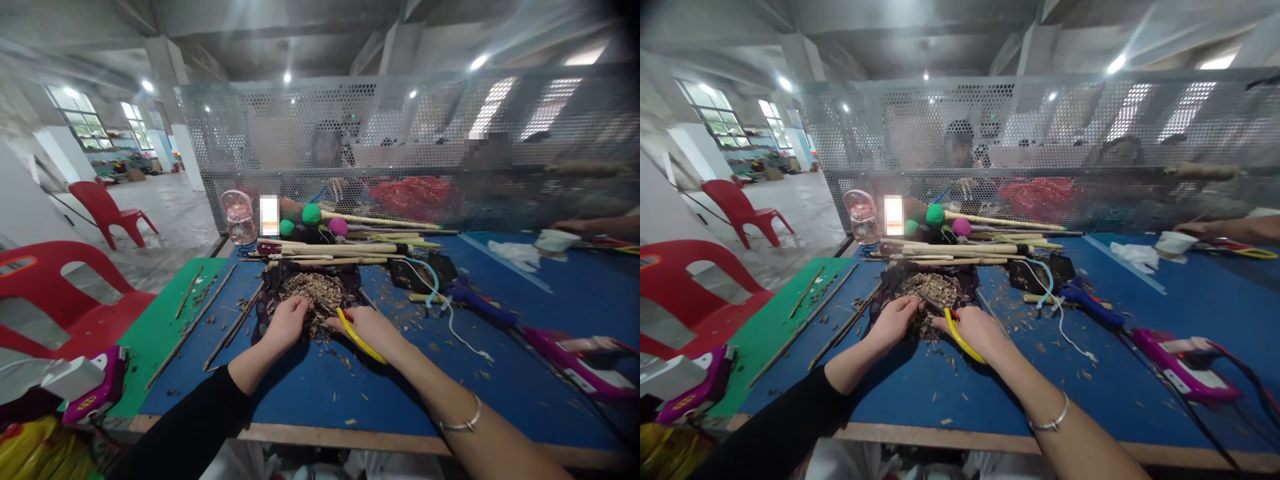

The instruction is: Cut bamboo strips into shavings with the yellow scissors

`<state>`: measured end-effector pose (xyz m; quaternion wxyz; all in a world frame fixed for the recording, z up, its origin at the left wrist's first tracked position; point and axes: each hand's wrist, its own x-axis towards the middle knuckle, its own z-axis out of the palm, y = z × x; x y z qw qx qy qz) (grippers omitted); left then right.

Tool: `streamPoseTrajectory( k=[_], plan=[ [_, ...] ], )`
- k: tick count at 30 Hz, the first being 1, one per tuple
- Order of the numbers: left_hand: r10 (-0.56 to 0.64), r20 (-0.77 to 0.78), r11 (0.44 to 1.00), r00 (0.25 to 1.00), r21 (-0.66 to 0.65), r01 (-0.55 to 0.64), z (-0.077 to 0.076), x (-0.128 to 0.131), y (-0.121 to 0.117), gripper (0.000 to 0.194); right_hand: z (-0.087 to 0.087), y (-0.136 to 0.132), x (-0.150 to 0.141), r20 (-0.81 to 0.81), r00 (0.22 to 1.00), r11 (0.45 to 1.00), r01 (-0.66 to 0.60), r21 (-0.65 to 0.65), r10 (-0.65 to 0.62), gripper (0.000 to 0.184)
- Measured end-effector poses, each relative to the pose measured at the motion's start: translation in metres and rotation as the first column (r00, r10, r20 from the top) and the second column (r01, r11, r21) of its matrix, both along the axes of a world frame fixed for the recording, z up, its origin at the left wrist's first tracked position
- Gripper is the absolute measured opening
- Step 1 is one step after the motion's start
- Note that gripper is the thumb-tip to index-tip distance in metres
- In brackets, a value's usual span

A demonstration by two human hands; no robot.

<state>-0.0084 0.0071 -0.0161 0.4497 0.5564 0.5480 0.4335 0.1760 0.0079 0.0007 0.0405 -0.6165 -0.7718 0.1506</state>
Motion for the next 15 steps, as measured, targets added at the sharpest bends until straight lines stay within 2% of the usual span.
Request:
streamPoseTrajectory(
  k=[4, 7, 10, 15],
  plan=[
    [0.016, -0.054, 1.0, 0.998, 0.022, -0.015, 0.0047, -0.001, -0.0009, 0.03, 0.0032, -0.0011, 0.0014, 0.014, 1.0, 1.0, 0.02, 0.025, -0.02, 0.058],
    [0.033, -0.092, 0.995, 0.995, 0.098, -0.024, 0.0088, -0.0022, -0.0017, 0.029, 0.0055, -0.0009, 0.0034, 0.028, 0.999, 0.998, 0.035, 0.058, -0.036, 0.055],
    [0.004, -0.137, 0.989, 0.991, 0.149, 0.016, 0.0099, -0.0012, -0.0032, 0.03, 0.0047, 0.0, 0.0053, -0.016, 0.999, 0.996, 0.047, 0.075, -0.046, 0.057],
    [-0.051, -0.182, 0.99, 0.982, 0.12, 0.074, 0.0098, 0.0044, -0.008, 0.032, 0.0007, -0.0015, 0.0025, -0.083, 0.996, 0.997, -0.01, 0.079, 0.016, 0.056]
  ],
)
